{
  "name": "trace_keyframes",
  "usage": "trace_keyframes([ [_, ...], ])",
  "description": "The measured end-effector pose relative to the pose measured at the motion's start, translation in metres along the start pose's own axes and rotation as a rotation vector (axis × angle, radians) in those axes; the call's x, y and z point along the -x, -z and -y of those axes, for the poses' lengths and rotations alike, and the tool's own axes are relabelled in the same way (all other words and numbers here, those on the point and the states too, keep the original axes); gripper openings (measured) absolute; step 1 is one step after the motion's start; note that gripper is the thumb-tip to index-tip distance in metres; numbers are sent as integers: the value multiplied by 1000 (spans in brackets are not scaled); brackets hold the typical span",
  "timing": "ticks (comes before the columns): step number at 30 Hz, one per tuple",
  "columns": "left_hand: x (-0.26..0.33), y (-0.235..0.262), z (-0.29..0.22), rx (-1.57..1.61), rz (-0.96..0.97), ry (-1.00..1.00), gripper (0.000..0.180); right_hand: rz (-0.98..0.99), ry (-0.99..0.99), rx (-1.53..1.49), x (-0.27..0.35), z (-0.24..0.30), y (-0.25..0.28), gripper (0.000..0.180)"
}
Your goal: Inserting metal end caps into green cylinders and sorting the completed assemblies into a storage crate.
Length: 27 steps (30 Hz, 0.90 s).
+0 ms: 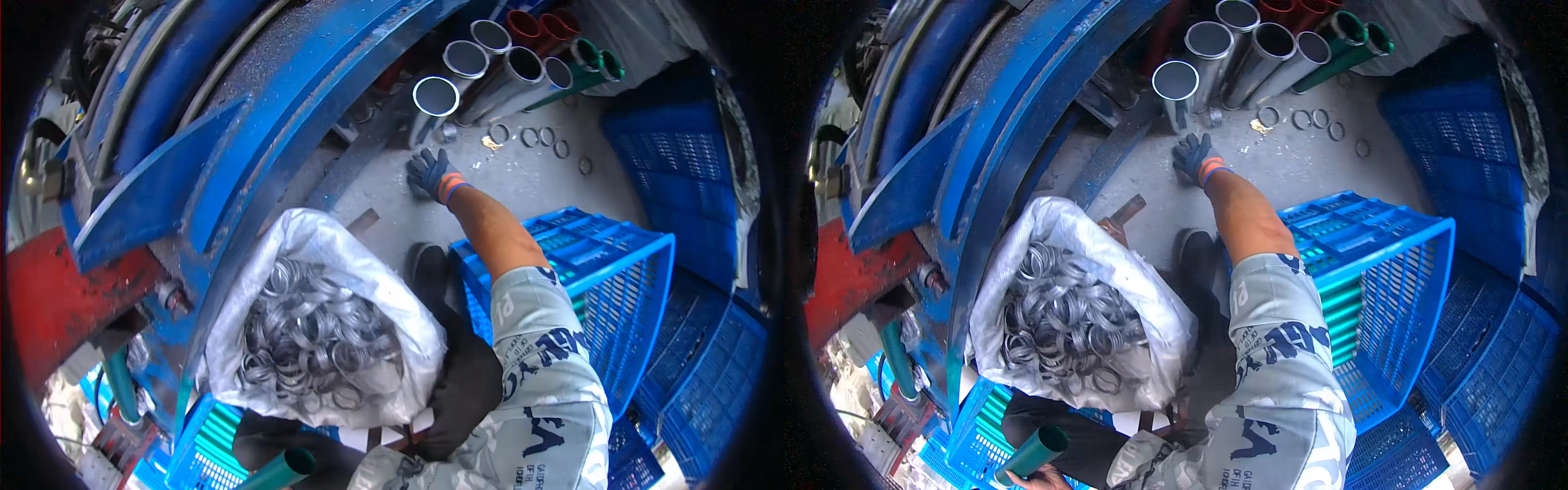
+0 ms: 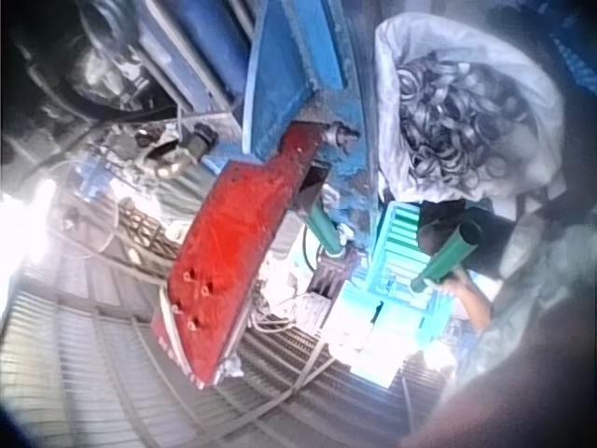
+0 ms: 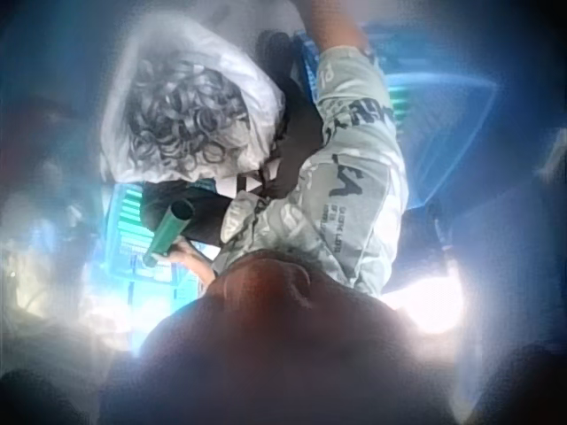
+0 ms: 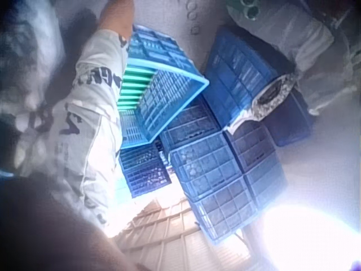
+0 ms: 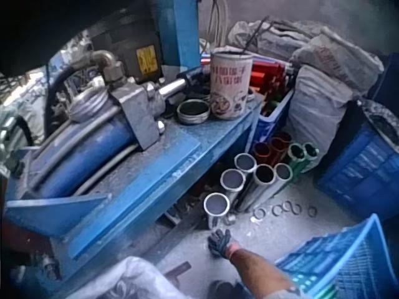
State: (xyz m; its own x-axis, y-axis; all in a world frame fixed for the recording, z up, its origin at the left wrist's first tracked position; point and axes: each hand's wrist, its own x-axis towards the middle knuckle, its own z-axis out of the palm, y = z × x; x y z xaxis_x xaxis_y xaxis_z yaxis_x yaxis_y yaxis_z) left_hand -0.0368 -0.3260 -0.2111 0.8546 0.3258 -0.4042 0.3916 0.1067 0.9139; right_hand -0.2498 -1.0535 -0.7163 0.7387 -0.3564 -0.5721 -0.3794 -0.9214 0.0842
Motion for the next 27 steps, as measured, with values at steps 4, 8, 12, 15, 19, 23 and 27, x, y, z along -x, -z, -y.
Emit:
trace_keyframes([
  [4,32,-1,-25,-10,-50,-119,71,-89,167,-114,-26,42,38,65],
  [8,16,-14,-13,3,-37,-28,73,-218,-63,-145,22,-35,-49,56],
  [12,19,-35,-6,-48,-44,-56,72,-134,-603,-500,44,-68,-56,51],
  [15,25,-33,-11,-62,-36,-61,69,-153,-202,-180,31,-66,-20,47],
  [19,12,-24,-6,-106,-10,-59,66,-335,-327,-278,19,-72,-9,64],
  [23,28,-57,4,-109,-49,-85,62,-161,-607,-281,5,-71,-14,56],
  [27,41,-61,-6,-107,-103,-134,58,-52,-452,-232,43,-66,-27,38],
])
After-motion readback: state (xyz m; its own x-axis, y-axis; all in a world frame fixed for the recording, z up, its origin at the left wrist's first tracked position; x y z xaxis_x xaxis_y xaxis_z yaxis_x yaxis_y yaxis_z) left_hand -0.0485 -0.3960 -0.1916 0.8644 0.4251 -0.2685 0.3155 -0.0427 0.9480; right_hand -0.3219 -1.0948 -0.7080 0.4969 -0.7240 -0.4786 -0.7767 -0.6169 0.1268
